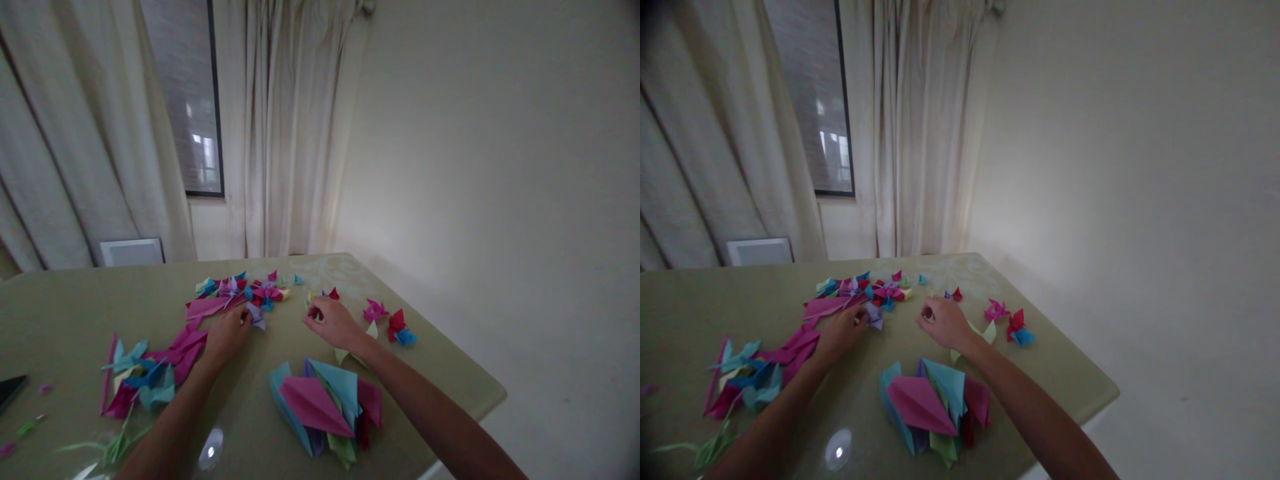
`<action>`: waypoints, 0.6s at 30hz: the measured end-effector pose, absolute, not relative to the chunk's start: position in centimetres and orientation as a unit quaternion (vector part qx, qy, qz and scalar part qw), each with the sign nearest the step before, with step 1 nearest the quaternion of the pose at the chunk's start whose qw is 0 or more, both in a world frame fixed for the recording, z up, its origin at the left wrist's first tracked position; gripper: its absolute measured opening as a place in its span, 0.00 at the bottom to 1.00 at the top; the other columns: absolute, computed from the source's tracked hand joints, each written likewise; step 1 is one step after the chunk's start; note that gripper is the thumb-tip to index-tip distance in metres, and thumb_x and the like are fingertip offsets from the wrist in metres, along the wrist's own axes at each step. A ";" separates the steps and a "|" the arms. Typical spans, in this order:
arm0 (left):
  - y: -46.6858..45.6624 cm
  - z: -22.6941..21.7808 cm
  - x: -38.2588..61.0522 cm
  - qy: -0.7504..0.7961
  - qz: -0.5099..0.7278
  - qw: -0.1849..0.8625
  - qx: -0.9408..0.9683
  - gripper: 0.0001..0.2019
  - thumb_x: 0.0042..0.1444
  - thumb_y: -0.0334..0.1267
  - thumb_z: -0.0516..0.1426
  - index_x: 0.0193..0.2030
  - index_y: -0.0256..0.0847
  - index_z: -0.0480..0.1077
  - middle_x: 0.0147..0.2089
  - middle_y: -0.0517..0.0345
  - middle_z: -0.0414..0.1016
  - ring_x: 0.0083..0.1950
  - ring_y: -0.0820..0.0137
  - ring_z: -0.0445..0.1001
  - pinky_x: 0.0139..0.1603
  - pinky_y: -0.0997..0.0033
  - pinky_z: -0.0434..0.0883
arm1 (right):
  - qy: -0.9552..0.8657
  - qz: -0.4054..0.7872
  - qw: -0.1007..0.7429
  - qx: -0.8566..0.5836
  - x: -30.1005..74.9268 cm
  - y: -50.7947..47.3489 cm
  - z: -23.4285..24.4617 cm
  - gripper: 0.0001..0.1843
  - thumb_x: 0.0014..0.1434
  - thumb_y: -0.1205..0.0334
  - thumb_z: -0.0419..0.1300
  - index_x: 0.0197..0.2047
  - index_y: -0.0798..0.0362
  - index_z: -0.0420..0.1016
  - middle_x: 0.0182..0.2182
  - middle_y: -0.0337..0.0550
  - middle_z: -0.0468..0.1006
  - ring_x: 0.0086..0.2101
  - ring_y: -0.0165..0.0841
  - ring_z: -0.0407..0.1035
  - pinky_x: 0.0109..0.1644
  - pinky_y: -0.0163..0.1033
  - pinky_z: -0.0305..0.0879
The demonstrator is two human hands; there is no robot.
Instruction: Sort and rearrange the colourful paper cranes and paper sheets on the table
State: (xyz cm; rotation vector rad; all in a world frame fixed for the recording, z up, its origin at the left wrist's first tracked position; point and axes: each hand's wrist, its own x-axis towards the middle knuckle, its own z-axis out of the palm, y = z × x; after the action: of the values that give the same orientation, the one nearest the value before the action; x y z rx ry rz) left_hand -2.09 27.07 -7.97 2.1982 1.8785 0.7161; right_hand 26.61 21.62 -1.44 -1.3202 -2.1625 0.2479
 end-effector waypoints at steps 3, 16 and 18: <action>27.0 -6.2 -1.9 0.591 0.258 0.097 0.758 0.12 0.68 0.40 0.51 0.45 0.44 0.77 0.43 0.54 0.85 0.43 0.62 0.83 0.45 0.68 0.74 | -0.811 0.142 0.325 -0.465 24.5 22.5 -2.0 0.11 0.64 0.59 0.69 0.49 0.51 0.78 0.40 0.43 0.79 0.35 0.34 0.71 0.41 0.39 0.64; 24.9 -1.1 -1.6 0.472 0.276 0.152 0.823 0.23 0.67 0.47 0.55 0.66 0.44 0.70 0.53 0.48 0.83 0.51 0.57 0.81 0.52 0.61 0.76 | -0.752 0.180 0.420 -0.476 28.8 20.7 -0.1 0.08 0.66 0.55 0.65 0.39 0.50 0.83 0.31 0.41 0.84 0.31 0.35 0.75 0.37 0.38 0.66; 26.4 -2.8 -4.8 0.551 0.188 0.073 0.809 0.22 0.62 0.43 0.59 0.62 0.43 0.74 0.62 0.43 0.79 0.63 0.50 0.76 0.63 0.52 0.71 | -0.739 0.091 0.369 -0.556 32.5 20.3 0.6 0.07 0.66 0.60 0.63 0.41 0.50 0.84 0.33 0.42 0.85 0.34 0.36 0.76 0.40 0.38 0.67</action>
State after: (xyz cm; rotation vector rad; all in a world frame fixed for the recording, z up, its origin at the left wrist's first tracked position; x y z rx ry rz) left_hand -4.76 26.42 -2.77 2.4306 1.6555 0.5656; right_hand 32.50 20.34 0.55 -1.4270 -1.8972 0.2330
